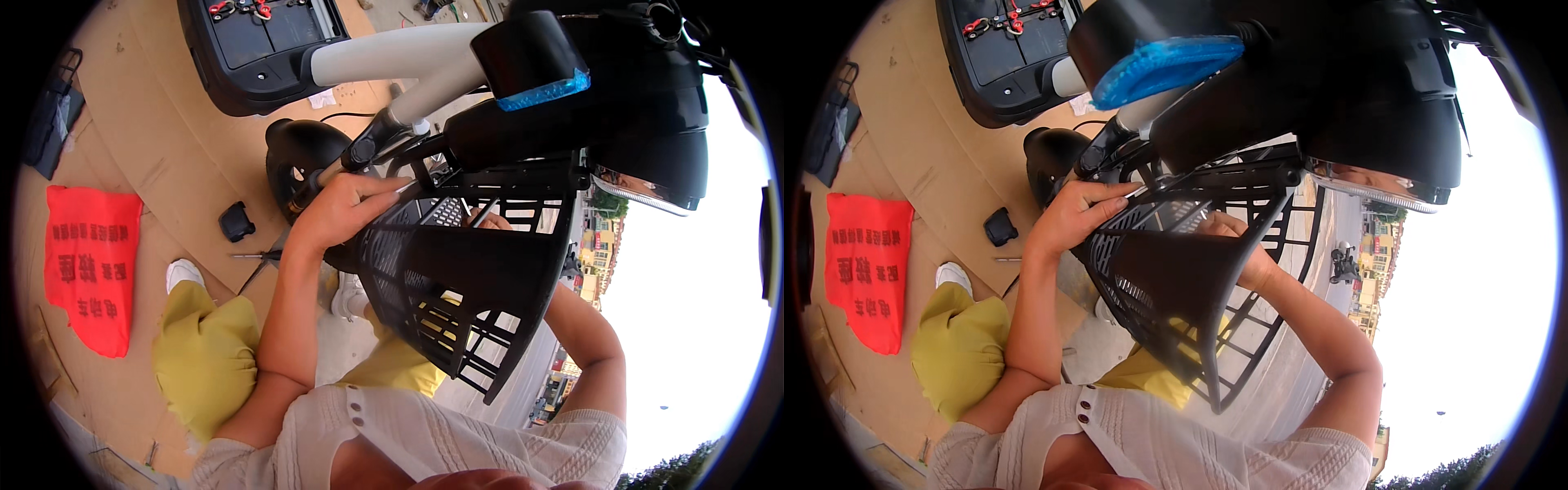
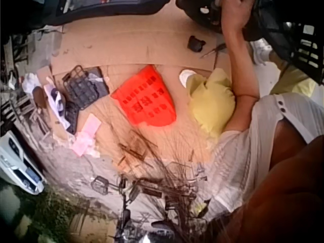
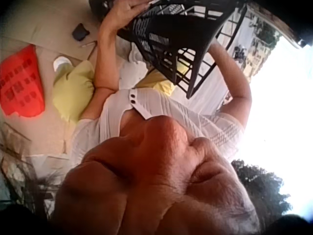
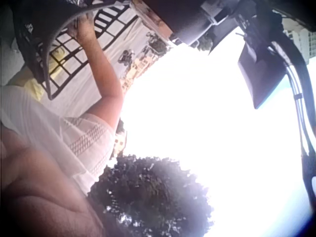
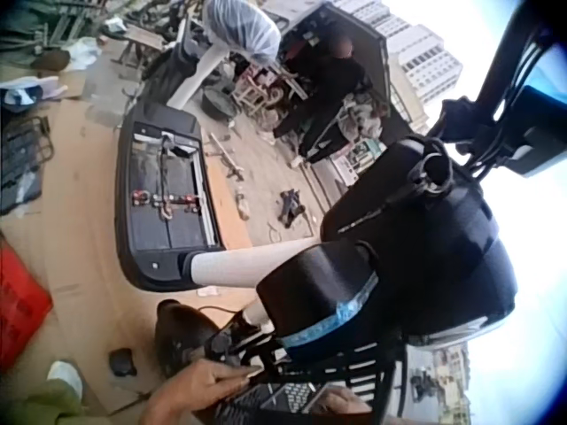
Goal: The person sits on a cardboard sheet and attaches a black plastic basket to the front of an electric scooter. They use a screwdriver and a wrench to tighten the mounting bolts, then place a metal frame over the basket and secure it.
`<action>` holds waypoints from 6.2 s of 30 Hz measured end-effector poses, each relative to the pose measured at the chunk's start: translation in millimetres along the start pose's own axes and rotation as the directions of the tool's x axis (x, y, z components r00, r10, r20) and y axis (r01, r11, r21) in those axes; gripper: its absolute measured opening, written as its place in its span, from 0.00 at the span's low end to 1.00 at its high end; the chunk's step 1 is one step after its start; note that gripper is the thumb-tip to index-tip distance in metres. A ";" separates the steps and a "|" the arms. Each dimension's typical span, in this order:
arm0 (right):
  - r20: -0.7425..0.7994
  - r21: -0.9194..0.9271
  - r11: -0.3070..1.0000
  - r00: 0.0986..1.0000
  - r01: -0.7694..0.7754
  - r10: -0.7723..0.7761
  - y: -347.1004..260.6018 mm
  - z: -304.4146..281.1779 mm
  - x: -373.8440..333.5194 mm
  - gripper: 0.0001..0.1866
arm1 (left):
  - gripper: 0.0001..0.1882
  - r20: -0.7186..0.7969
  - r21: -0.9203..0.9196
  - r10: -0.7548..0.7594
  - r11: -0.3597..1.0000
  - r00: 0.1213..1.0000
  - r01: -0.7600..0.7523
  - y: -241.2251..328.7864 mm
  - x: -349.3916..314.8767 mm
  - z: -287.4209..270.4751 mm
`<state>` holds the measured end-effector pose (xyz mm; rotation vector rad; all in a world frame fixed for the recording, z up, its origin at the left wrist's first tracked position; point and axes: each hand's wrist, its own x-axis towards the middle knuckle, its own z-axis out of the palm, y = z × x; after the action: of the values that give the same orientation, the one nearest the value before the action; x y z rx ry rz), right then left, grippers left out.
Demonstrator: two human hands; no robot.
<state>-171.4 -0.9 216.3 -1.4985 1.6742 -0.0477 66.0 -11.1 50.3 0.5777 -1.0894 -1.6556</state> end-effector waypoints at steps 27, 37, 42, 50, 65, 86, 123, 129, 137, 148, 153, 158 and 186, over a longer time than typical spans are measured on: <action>-0.095 -0.239 0.946 0.964 0.219 -0.247 38.7 -9.7 -4.2 0.06 | 0.17 -0.019 -0.146 0.015 0.989 1.000 -0.018 -7.6 -0.6 13.0; -0.045 -0.867 0.465 0.901 0.179 -0.432 14.2 -8.6 -9.4 0.16 | 0.16 -0.035 -0.129 -0.016 0.992 0.999 0.011 -9.9 0.7 11.9; 0.224 -0.825 0.321 0.790 0.465 -0.571 -3.6 -12.4 -9.2 0.14 | 0.16 -0.030 -0.124 -0.001 0.992 1.000 -0.002 -12.1 0.4 8.3; 0.074 -0.655 0.634 0.870 0.411 -0.487 22.9 -15.6 -16.7 0.11 | 0.15 -0.036 -0.127 0.018 0.992 0.999 -0.022 -12.6 0.4 8.8; 0.141 -0.790 0.504 0.904 0.349 -0.403 15.9 -11.0 -25.2 0.09 | 0.16 -0.046 -0.111 0.024 0.993 0.999 -0.029 -13.5 -1.1 7.3; 0.274 -0.860 0.340 0.907 0.380 -0.320 -2.5 3.8 -15.3 0.05 | 0.16 -0.013 -0.170 0.106 0.980 0.994 -0.107 -25.5 2.3 4.1; 0.152 -0.848 0.480 0.970 0.226 -0.188 15.6 2.4 -35.9 0.05 | 0.16 -0.013 -0.168 0.069 0.983 0.998 -0.070 -24.6 5.2 4.4; 0.153 -0.839 0.497 0.972 0.224 -0.180 18.8 -3.5 -31.7 0.05 | 0.16 0.014 -0.140 0.075 0.988 0.997 -0.072 -24.6 4.6 2.2; 0.103 -0.840 0.516 0.982 0.170 -0.156 25.9 -9.0 -55.4 0.05 | 0.16 -0.039 -0.162 0.074 0.984 0.997 -0.079 -25.0 4.4 3.5; 0.094 -0.847 0.511 0.987 0.147 -0.129 7.6 -14.5 -48.8 0.05 | 0.16 0.001 -0.161 0.093 0.983 0.996 -0.092 -23.6 6.9 0.0; 0.112 -0.843 0.514 0.986 0.158 -0.119 3.0 -17.8 -32.7 0.06 | 0.17 0.017 -0.181 0.085 0.980 0.996 -0.080 -30.9 5.4 1.9; 0.104 -0.835 0.526 0.985 0.161 -0.135 3.4 -21.8 -28.8 0.06 | 0.17 0.015 -0.122 0.124 0.985 0.992 -0.121 -29.6 5.6 -0.2; 0.012 -0.792 0.606 0.994 0.074 -0.106 18.6 -39.8 -38.8 0.07 | 0.18 0.006 -0.105 0.082 0.991 0.997 -0.081 -27.8 4.6 1.0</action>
<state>-213.9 16.5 252.7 -2.2429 1.7286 0.7258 50.0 -13.2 27.2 0.4515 -1.0135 -1.6349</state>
